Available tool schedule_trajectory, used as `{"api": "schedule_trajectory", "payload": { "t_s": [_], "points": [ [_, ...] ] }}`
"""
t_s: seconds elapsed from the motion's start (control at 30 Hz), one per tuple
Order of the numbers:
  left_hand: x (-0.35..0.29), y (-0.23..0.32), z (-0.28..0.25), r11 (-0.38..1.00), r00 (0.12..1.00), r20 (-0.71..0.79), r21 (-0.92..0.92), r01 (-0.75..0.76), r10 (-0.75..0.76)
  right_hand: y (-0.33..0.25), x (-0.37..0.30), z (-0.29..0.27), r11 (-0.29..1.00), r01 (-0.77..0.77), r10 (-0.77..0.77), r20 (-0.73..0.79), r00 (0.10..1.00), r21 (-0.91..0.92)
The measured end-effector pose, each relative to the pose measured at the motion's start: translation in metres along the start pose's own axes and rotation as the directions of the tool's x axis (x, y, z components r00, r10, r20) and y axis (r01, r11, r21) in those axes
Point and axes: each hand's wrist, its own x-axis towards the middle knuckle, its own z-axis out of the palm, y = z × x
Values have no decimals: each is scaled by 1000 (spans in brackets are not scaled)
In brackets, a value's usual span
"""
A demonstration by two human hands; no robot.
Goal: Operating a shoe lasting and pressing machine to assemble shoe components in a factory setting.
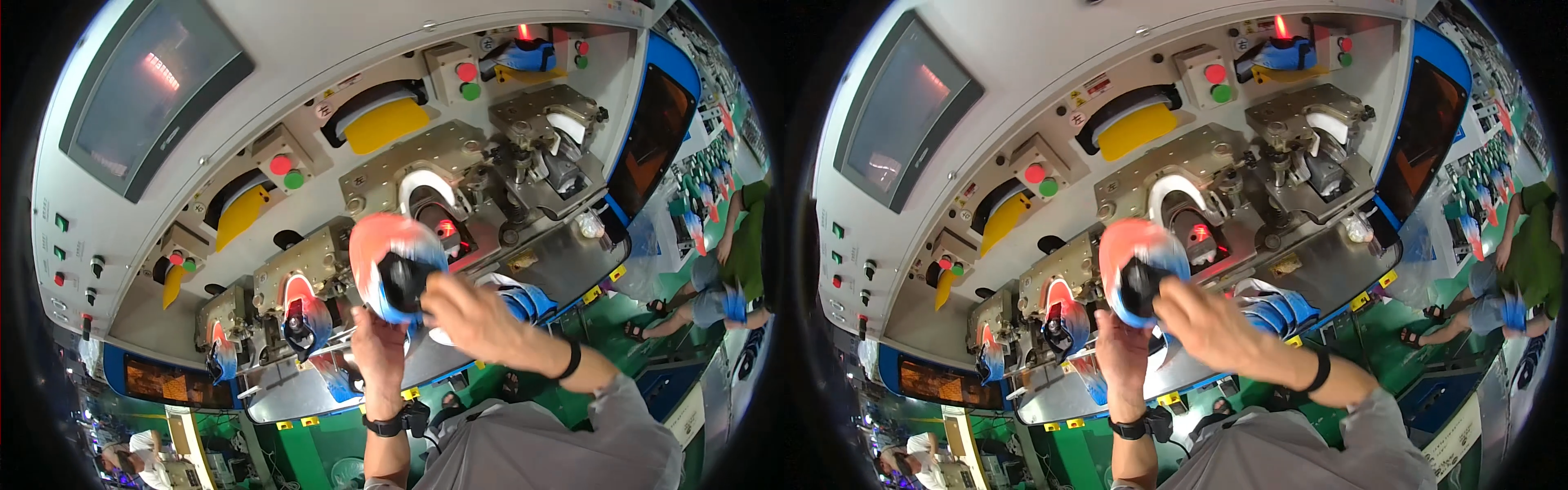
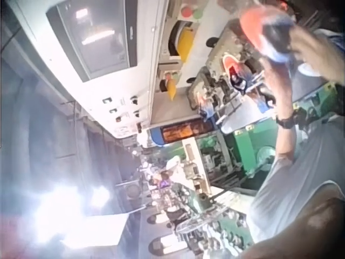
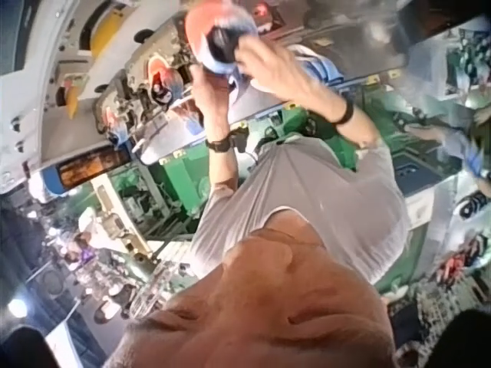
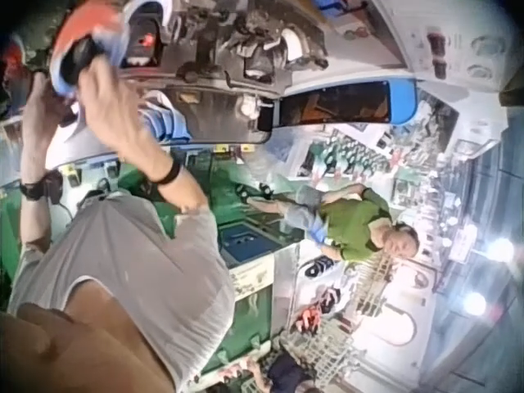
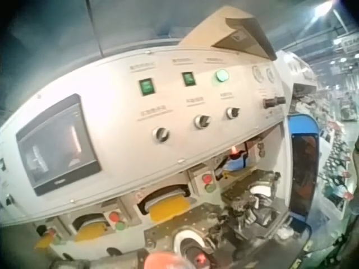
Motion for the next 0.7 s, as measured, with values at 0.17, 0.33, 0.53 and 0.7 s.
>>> {"api": "schedule_trajectory", "payload": {
  "t_s": [0.17, 0.33, 0.53, 0.7],
  "points": [
    [13, -52, -5, 960, 966, -33, -126, 251, -257, 15, -53, -22, 917, -147, 110, 120, 987, 370],
    [35, -82, 0, 942, 958, 6, -183, 282, -286, 71, -87, -19, -123, -584, 863, 377, 337, 803],
    [91, -112, -8, 952, 956, 14, -83, 295, -295, 133, -67, 37, -402, -589, 745, 625, 234, 701],
    [126, -108, -4, 952, 955, -12, -74, 296, -298, 156, -47, 59, -346, -597, 793, 566, 226, 723]
  ]
}}
